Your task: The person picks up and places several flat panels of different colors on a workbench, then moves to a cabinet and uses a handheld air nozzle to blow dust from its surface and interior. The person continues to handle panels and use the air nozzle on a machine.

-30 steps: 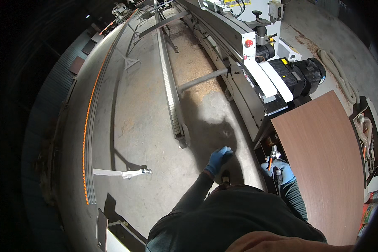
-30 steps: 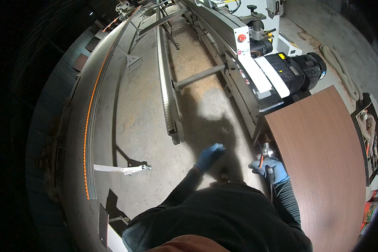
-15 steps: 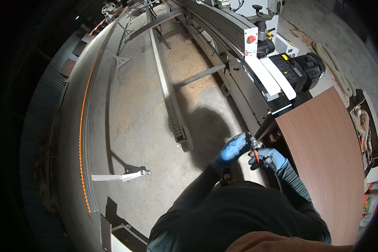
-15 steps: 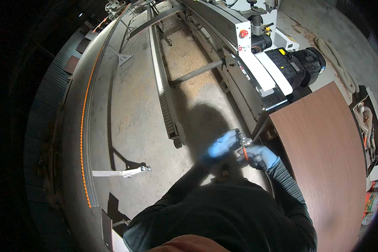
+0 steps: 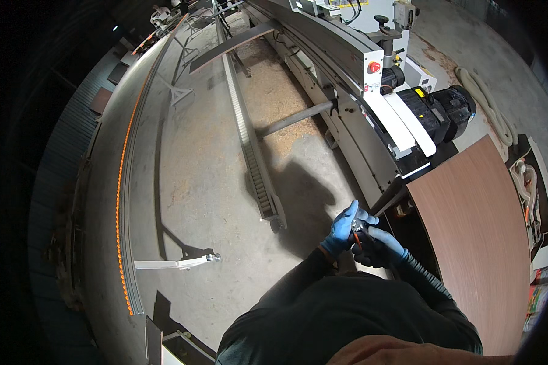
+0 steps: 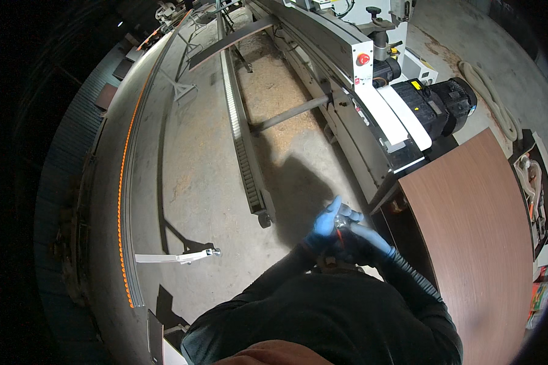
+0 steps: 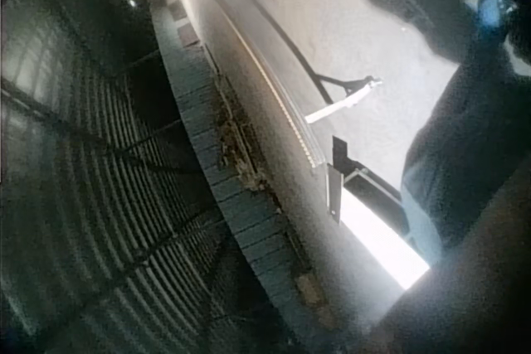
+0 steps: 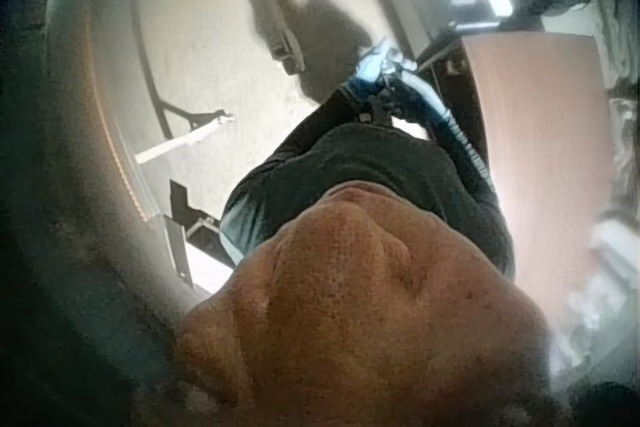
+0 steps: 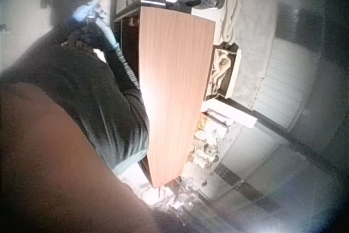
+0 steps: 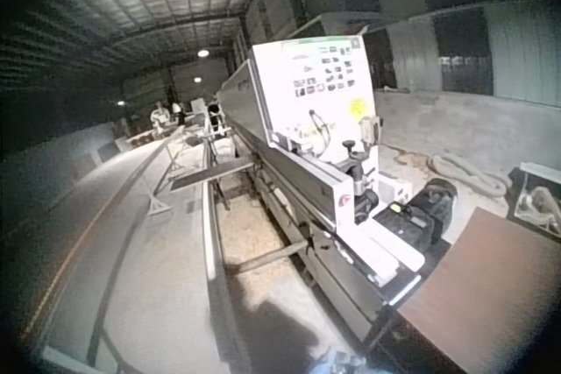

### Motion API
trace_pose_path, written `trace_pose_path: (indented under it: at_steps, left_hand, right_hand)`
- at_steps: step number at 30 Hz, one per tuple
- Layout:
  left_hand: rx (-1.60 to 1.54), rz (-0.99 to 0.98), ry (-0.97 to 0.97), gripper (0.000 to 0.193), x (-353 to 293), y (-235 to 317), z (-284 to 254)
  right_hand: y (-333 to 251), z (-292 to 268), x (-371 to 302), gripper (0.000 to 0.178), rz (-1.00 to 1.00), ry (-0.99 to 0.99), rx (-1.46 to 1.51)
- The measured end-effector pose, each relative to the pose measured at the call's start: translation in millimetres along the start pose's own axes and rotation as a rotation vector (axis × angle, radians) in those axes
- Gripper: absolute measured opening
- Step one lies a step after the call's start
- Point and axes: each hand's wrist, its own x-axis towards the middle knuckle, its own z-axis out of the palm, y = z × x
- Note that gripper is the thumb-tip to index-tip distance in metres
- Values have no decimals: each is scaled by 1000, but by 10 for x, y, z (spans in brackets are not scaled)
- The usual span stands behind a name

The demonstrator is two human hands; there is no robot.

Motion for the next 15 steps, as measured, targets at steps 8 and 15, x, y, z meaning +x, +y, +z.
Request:
trace_pose_path:
  at_steps: [8, 15]
  left_hand:
    - [268, 76, 9, 61, 257, 347, -406]
    - [150, 238, 85, 64, 495, 964, -677]
  right_hand:
    - [-163, 153, 21, 59, 99, 145, 1]
    - [-226, 91, 44, 50, 98, 79, 168]
